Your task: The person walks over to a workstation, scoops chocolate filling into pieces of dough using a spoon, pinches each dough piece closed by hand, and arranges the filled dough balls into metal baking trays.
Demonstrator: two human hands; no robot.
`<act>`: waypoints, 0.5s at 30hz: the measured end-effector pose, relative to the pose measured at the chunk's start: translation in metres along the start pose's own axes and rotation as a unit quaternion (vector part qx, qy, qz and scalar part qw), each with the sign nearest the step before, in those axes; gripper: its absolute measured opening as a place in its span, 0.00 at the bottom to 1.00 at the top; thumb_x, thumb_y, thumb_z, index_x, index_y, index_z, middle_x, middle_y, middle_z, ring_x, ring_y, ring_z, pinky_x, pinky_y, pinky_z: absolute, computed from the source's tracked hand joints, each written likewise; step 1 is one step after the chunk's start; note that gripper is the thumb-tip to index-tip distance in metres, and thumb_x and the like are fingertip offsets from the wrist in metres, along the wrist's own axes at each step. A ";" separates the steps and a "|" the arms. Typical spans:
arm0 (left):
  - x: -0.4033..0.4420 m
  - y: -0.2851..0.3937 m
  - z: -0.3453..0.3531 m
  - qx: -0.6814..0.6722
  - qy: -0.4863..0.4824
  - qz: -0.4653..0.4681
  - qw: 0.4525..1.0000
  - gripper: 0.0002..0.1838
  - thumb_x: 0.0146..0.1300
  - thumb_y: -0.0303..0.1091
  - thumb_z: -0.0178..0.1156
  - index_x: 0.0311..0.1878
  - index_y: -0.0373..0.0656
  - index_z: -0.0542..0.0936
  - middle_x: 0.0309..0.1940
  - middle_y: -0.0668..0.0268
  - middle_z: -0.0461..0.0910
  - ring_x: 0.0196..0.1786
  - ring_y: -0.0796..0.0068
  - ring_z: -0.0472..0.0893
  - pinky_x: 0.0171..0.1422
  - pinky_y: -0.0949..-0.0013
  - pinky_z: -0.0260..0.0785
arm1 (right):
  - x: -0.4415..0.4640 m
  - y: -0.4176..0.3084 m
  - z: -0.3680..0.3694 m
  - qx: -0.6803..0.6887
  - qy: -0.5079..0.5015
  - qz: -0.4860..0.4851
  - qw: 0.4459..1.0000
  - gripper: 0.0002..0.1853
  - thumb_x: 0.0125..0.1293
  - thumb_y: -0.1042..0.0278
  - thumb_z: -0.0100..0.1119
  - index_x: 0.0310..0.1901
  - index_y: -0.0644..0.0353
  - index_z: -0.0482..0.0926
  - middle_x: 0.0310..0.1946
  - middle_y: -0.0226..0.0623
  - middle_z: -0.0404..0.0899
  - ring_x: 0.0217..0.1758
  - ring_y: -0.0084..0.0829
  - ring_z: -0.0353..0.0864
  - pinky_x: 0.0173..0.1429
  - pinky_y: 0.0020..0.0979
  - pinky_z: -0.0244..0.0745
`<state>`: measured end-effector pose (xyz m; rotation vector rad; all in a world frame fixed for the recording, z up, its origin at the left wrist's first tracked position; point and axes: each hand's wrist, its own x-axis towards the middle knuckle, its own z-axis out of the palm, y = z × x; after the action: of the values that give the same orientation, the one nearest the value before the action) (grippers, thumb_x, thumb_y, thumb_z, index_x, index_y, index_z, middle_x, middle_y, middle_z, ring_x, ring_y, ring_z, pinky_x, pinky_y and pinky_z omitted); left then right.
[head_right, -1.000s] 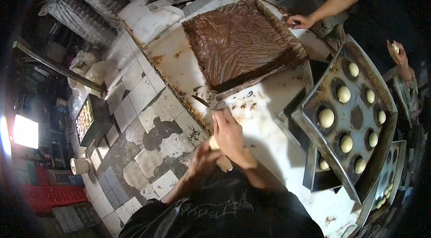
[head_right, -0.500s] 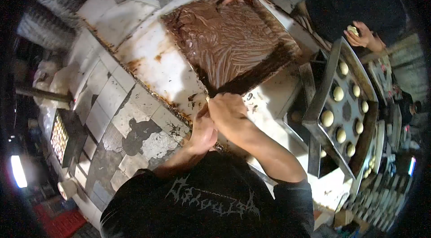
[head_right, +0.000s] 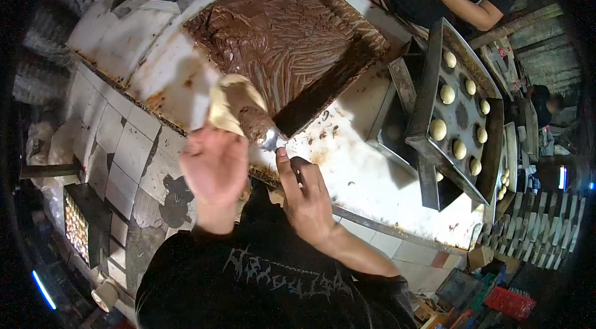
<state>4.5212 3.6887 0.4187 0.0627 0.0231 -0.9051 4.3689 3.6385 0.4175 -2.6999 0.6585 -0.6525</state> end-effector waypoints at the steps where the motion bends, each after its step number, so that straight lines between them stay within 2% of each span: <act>1: -0.001 0.011 -0.003 -0.024 -0.007 0.014 1.000 0.20 0.53 0.27 0.51 0.52 0.34 0.73 0.48 0.59 0.77 0.54 0.67 0.74 0.64 0.61 0.62 | -0.004 0.006 -0.001 0.042 0.005 -0.016 0.999 0.34 0.44 0.89 0.55 0.59 0.68 0.68 0.39 0.47 0.69 0.38 0.41 0.71 0.42 0.34 0.75; 2: -0.004 0.019 -0.005 -0.009 -0.037 0.051 0.998 0.23 0.51 0.23 0.50 0.54 0.31 0.71 0.49 0.56 0.76 0.57 0.64 0.72 0.67 0.58 0.60 | -0.009 0.014 -0.001 0.086 0.009 -0.034 0.996 0.35 0.43 0.89 0.55 0.60 0.65 0.69 0.39 0.46 0.69 0.38 0.40 0.71 0.42 0.34 0.74; 3: -0.007 0.026 -0.007 0.007 -0.068 0.092 0.993 0.26 0.49 0.20 0.49 0.56 0.29 0.69 0.51 0.53 0.75 0.60 0.61 0.71 0.71 0.55 0.58 | -0.018 0.036 0.007 0.031 0.009 -0.056 0.998 0.33 0.47 0.87 0.58 0.60 0.62 0.69 0.38 0.45 0.70 0.39 0.38 0.72 0.42 0.33 0.74; 4: -0.014 0.032 0.002 0.095 -0.037 0.134 0.986 0.29 0.47 0.17 0.46 0.58 0.27 0.66 0.53 0.50 0.73 0.62 0.58 0.69 0.73 0.52 0.54 | -0.028 0.060 0.020 0.044 -0.002 -0.017 0.999 0.32 0.50 0.86 0.57 0.61 0.62 0.69 0.38 0.45 0.71 0.39 0.38 0.72 0.42 0.33 0.74; 5: -0.025 0.034 0.002 0.116 -0.032 0.148 0.982 0.33 0.46 0.14 0.42 0.62 0.26 0.60 0.57 0.47 0.69 0.64 0.53 0.66 0.72 0.50 0.54 | -0.038 0.081 0.032 0.058 -0.018 0.020 0.998 0.31 0.52 0.86 0.57 0.61 0.63 0.69 0.38 0.46 0.71 0.39 0.38 0.73 0.42 0.33 0.73; 6: -0.036 0.036 0.003 0.136 -0.026 0.162 0.977 0.38 0.44 0.12 0.39 0.66 0.26 0.54 0.60 0.44 0.65 0.66 0.49 0.63 0.72 0.47 0.55 | -0.043 0.097 0.040 0.178 -0.051 0.156 0.970 0.30 0.54 0.86 0.55 0.61 0.62 0.68 0.38 0.46 0.71 0.40 0.40 0.73 0.43 0.35 0.73; 7: -0.051 0.028 -0.002 0.170 -0.032 0.150 0.973 0.39 0.47 0.11 0.39 0.69 0.32 0.52 0.64 0.47 0.60 0.65 0.50 0.65 0.70 0.48 0.60 | -0.051 0.117 0.051 0.135 -0.033 0.091 0.986 0.29 0.55 0.85 0.54 0.61 0.61 0.68 0.39 0.47 0.71 0.40 0.42 0.73 0.44 0.36 0.72; 8: -0.068 0.015 -0.006 0.165 -0.008 0.136 0.977 0.38 0.51 0.12 0.39 0.70 0.37 0.51 0.65 0.48 0.59 0.65 0.51 0.65 0.68 0.50 0.62 | -0.060 0.138 0.062 0.088 -0.010 0.027 0.996 0.28 0.57 0.85 0.52 0.61 0.59 0.68 0.40 0.48 0.70 0.40 0.43 0.73 0.45 0.37 0.72; 9: -0.084 -0.003 -0.011 0.160 0.015 0.123 0.979 0.38 0.55 0.13 0.40 0.71 0.43 0.50 0.65 0.50 0.59 0.65 0.52 0.65 0.67 0.52 0.64 | -0.064 0.146 0.065 0.115 -0.005 0.024 0.993 0.27 0.59 0.84 0.52 0.61 0.57 0.69 0.43 0.48 0.70 0.42 0.43 0.73 0.47 0.38 0.71; 10: -0.097 -0.022 -0.019 0.274 0.070 0.120 0.952 0.34 0.63 0.20 0.44 0.72 0.51 0.51 0.66 0.54 0.59 0.65 0.55 0.66 0.65 0.53 0.66 | -0.065 0.149 0.066 0.091 0.043 -0.015 0.995 0.26 0.59 0.84 0.52 0.61 0.57 0.70 0.45 0.49 0.69 0.43 0.43 0.72 0.48 0.38 0.70; 11: -0.109 -0.042 -0.027 0.248 0.114 0.099 0.957 0.33 0.65 0.27 0.49 0.72 0.53 0.51 0.66 0.56 0.60 0.65 0.57 0.66 0.63 0.54 0.67 | -0.069 0.151 0.065 0.067 0.092 -0.048 0.992 0.26 0.59 0.84 0.52 0.60 0.58 0.70 0.47 0.49 0.68 0.44 0.43 0.72 0.49 0.39 0.70; 12: -0.121 -0.056 -0.052 0.226 0.104 0.064 0.966 0.32 0.64 0.32 0.53 0.70 0.53 0.54 0.65 0.60 0.61 0.64 0.60 0.68 0.63 0.52 0.66 | -0.072 0.147 0.058 0.087 0.109 -0.010 0.990 0.20 0.60 0.80 0.54 0.55 0.60 0.75 0.44 0.47 0.72 0.47 0.43 0.70 0.49 0.36 0.69; 13: -0.132 -0.077 -0.068 0.215 0.127 0.071 0.966 0.32 0.62 0.36 0.57 0.68 0.48 0.57 0.63 0.60 0.64 0.62 0.61 0.69 0.63 0.53 0.64 | -0.073 0.139 0.045 0.099 0.105 -0.012 0.989 0.20 0.60 0.80 0.54 0.55 0.60 0.75 0.44 0.47 0.72 0.47 0.43 0.70 0.49 0.36 0.69; 15: -0.153 -0.110 -0.095 0.191 0.055 0.063 0.978 0.33 0.61 0.35 0.58 0.67 0.44 0.56 0.59 0.60 0.66 0.59 0.62 0.70 0.63 0.55 0.63 | -0.077 0.125 0.015 0.278 -0.026 0.075 0.957 0.11 0.63 0.70 0.57 0.46 0.61 0.81 0.39 0.42 0.78 0.46 0.37 0.73 0.49 0.31 0.69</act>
<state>4.3402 3.7472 0.3260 0.4666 -0.0520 -0.7678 4.2701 3.5719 0.3303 -2.1180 0.5580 -0.6145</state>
